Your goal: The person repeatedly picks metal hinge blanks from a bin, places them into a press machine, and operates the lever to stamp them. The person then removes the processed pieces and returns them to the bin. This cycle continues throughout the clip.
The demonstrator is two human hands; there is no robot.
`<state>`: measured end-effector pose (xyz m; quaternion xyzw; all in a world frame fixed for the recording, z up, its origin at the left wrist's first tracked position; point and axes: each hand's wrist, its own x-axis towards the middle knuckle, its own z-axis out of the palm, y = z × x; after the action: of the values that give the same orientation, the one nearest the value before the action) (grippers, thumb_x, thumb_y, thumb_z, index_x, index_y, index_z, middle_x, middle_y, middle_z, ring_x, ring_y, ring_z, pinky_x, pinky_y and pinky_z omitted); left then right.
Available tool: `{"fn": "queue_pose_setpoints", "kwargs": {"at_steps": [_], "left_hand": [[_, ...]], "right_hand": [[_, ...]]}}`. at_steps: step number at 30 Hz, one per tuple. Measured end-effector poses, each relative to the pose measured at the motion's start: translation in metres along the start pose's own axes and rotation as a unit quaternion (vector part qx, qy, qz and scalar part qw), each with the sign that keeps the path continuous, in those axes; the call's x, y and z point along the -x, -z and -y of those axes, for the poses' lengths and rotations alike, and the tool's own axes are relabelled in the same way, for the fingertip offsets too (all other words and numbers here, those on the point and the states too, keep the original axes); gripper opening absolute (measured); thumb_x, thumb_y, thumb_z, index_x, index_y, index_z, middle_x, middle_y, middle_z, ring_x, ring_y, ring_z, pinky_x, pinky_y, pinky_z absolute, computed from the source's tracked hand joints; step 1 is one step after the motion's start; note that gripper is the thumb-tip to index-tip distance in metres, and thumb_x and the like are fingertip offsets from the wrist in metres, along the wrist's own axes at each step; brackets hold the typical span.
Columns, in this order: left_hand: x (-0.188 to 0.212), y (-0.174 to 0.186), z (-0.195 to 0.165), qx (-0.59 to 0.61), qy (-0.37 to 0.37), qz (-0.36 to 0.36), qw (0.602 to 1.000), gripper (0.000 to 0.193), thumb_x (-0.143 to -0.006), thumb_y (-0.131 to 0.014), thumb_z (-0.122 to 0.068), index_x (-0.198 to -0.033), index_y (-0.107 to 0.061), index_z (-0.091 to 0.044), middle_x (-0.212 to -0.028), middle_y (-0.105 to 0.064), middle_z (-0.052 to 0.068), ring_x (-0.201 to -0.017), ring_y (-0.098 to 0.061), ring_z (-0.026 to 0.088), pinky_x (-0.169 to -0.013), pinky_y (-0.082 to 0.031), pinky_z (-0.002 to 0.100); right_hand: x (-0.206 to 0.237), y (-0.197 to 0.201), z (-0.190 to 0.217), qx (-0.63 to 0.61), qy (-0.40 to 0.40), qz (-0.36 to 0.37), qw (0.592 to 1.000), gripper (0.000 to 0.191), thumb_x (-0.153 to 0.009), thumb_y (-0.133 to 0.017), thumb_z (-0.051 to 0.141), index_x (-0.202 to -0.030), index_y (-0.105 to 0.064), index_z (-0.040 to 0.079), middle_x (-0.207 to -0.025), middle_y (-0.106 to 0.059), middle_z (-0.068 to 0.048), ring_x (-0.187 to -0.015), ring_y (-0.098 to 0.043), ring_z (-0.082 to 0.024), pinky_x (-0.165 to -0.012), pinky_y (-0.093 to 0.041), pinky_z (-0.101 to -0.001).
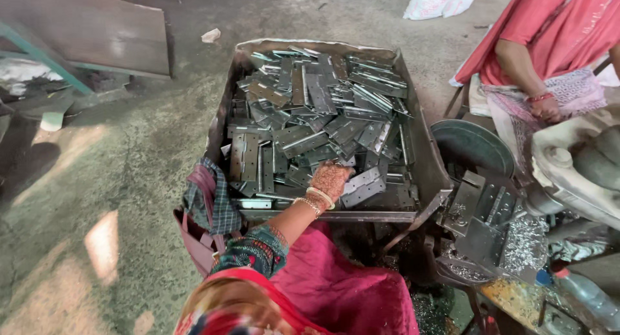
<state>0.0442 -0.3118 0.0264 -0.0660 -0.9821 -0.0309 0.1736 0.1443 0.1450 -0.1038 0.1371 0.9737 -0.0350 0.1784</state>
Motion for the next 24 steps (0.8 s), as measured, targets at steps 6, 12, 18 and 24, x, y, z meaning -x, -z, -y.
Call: {"fn": "queue_pose_setpoints", "kwargs": {"at_steps": [6,12,18,24], "left_hand": [[-0.002,-0.025,-0.012,-0.007,0.058,0.064,0.996,0.036,-0.083,-0.072,-0.036,-0.109,-0.071,-0.011,-0.115,-0.069,0.011,-0.117,-0.060,0.030,-0.100,-0.046,0.049],[0.017,-0.029,-0.033,-0.001,0.092,0.056,0.994,0.059,-0.085,-0.072,-0.043,-0.132,-0.061,-0.008,-0.143,-0.052,0.016,-0.136,-0.044,0.036,-0.110,-0.034,0.056],[-0.010,-0.033,-0.052,0.006,0.159,0.151,0.976,0.070,-0.084,-0.073,-0.045,-0.139,-0.057,-0.005,-0.154,-0.040,0.017,-0.144,-0.035,0.037,-0.115,-0.027,0.055],[-0.023,-0.042,-0.056,-0.027,0.106,0.082,0.991,0.037,-0.087,-0.071,-0.028,-0.122,-0.070,-0.014,-0.146,-0.054,0.013,-0.142,-0.045,0.035,-0.113,-0.036,0.055]], "right_hand": [[0.007,0.009,-0.007,0.011,0.013,-0.005,1.000,0.049,-0.101,-0.033,0.056,-0.139,-0.050,0.031,-0.129,-0.066,-0.010,-0.122,-0.067,-0.032,-0.101,-0.055,-0.0492],[0.018,0.013,-0.020,0.025,0.017,-0.016,0.999,0.048,-0.101,-0.034,0.053,-0.143,-0.047,0.034,-0.132,-0.065,-0.008,-0.123,-0.067,-0.031,-0.101,-0.055,-0.0486],[0.020,0.007,-0.026,0.030,0.009,-0.020,0.999,0.049,-0.101,-0.035,0.050,-0.148,-0.043,0.037,-0.135,-0.064,-0.006,-0.124,-0.066,-0.029,-0.101,-0.056,-0.0480],[0.022,-0.009,-0.034,0.030,0.011,-0.027,0.999,0.052,-0.101,-0.036,0.048,-0.152,-0.039,0.041,-0.138,-0.063,-0.003,-0.124,-0.066,-0.028,-0.102,-0.056,-0.0473]]}}
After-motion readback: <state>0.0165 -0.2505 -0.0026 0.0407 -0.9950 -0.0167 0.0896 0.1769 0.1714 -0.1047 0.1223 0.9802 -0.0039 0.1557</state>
